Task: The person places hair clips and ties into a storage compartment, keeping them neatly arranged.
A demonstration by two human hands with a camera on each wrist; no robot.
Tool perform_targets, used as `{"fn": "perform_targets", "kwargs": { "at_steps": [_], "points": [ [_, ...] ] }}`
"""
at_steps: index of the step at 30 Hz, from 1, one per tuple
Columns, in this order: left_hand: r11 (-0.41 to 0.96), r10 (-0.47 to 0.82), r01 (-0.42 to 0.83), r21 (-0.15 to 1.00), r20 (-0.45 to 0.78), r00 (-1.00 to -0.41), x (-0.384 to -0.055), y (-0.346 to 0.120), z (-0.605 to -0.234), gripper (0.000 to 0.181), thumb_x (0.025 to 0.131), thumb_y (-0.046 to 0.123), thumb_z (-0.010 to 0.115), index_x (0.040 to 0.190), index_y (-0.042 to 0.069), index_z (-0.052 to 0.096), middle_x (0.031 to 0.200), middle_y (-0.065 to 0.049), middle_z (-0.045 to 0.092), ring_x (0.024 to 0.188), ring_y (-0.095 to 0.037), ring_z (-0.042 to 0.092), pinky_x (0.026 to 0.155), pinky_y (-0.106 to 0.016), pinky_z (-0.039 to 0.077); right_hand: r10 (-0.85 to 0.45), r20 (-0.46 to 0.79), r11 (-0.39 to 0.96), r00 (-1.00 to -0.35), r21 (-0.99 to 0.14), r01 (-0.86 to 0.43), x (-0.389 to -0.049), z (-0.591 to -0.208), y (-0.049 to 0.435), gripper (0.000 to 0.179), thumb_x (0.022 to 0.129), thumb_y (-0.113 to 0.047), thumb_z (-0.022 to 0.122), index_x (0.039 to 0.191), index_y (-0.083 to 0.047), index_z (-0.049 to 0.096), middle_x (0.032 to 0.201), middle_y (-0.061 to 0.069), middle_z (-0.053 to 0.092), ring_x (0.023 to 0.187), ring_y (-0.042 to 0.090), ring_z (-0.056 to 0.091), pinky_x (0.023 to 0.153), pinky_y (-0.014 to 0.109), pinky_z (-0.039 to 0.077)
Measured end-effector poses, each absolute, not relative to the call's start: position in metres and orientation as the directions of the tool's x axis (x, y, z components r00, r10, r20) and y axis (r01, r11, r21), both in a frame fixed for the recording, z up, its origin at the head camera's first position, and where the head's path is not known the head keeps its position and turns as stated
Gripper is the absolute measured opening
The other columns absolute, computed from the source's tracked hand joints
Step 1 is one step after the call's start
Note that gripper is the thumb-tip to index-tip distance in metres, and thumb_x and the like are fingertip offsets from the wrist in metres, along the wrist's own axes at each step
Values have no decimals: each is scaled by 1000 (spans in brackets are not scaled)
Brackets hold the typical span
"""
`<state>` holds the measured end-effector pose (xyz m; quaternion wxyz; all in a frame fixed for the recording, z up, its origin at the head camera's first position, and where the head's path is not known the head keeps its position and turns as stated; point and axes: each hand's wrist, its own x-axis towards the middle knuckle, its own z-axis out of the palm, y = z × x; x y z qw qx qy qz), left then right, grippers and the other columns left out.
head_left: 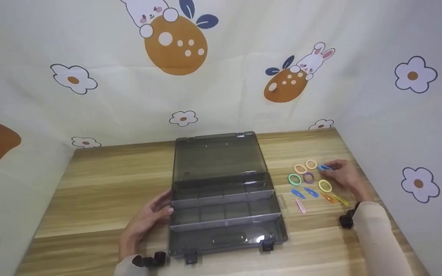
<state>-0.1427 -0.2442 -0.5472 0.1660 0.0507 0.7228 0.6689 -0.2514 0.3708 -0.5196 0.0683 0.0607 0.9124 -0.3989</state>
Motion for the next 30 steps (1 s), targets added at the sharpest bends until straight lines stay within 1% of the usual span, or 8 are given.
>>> {"fn": "perform_targets", "kwargs": {
  "at_steps": [3, 6, 10, 12, 15, 20, 26, 30],
  "points": [
    [97, 295, -152, 984, -174, -939, -142, -244, -546, 74, 96, 12, 65, 157, 0, 25, 160, -26, 33, 146, -39, 35, 103, -22, 49, 70, -160, 673, -985, -721, 165, -251, -516, 369, 51, 91, -29, 74, 124, 7, 62, 123, 27, 65, 103, 21, 63, 76, 14, 46],
    [109, 284, -153, 982, -178, -942, -142, -243, -546, 74, 96, 12, 66, 157, 0, 26, 160, -25, 34, 147, -39, 35, 102, -20, 48, 70, -142, 672, -987, -725, 152, -251, -509, 364, 47, 92, -25, 72, 125, 7, 61, 124, 29, 64, 106, 26, 64, 78, 16, 49],
    [119, 282, -152, 981, -180, -943, -141, -241, -547, 75, 96, 14, 66, 157, 0, 25, 160, -25, 34, 148, -39, 33, 102, -17, 46, 88, -133, 667, -987, -728, 158, -251, -493, 354, 45, 94, -24, 68, 128, 5, 60, 134, 31, 58, 126, 43, 54, 100, 40, 51],
    [122, 284, -147, 982, -177, -942, -140, -241, -547, 75, 96, 15, 65, 157, 0, 25, 159, -26, 34, 149, -40, 32, 102, -15, 46, 84, -131, 665, -988, -731, 153, -251, -482, 347, 46, 95, -26, 68, 129, 3, 59, 141, 30, 52, 135, 49, 44, 109, 55, 42],
    [114, 298, -135, 984, -164, -940, -140, -241, -548, 72, 98, 14, 63, 157, 0, 24, 160, -26, 32, 149, -41, 30, 102, -15, 45, 54, -97, 659, -994, -744, 109, -252, -466, 336, 47, 94, -30, 69, 129, 1, 60, 145, 30, 47, 140, 52, 35, 114, 65, 33],
    [108, 314, -136, 985, -163, -935, -138, -241, -549, 71, 99, 14, 60, 158, 1, 23, 162, -24, 29, 151, -39, 27, 103, -12, 42, 17, -40, 706, -999, -707, 41, -248, -443, 315, 50, 93, -41, 69, 127, -6, 62, 146, 24, 50, 129, 45, 50, 102, 57, 45],
    [88, 326, -131, 988, -152, -933, -139, -242, -549, 72, 99, 15, 61, 158, 0, 22, 162, -25, 28, 150, -40, 28, 103, -13, 43, -53, 147, 634, -988, -759, -147, -247, -425, 282, 33, 92, -15, 70, 118, 5, 64, 132, 24, 54, 125, 37, 49, 102, 51, 43],
    [87, 333, -122, 989, -144, -932, -141, -242, -549, 73, 99, 14, 61, 158, -1, 22, 163, -25, 27, 150, -40, 27, 104, -12, 42, -80, 232, 596, -970, -768, -233, -244, -411, 261, 28, 89, -10, 72, 111, 5, 66, 128, 22, 57, 121, 32, 49, 97, 46, 41]
  ]
}}
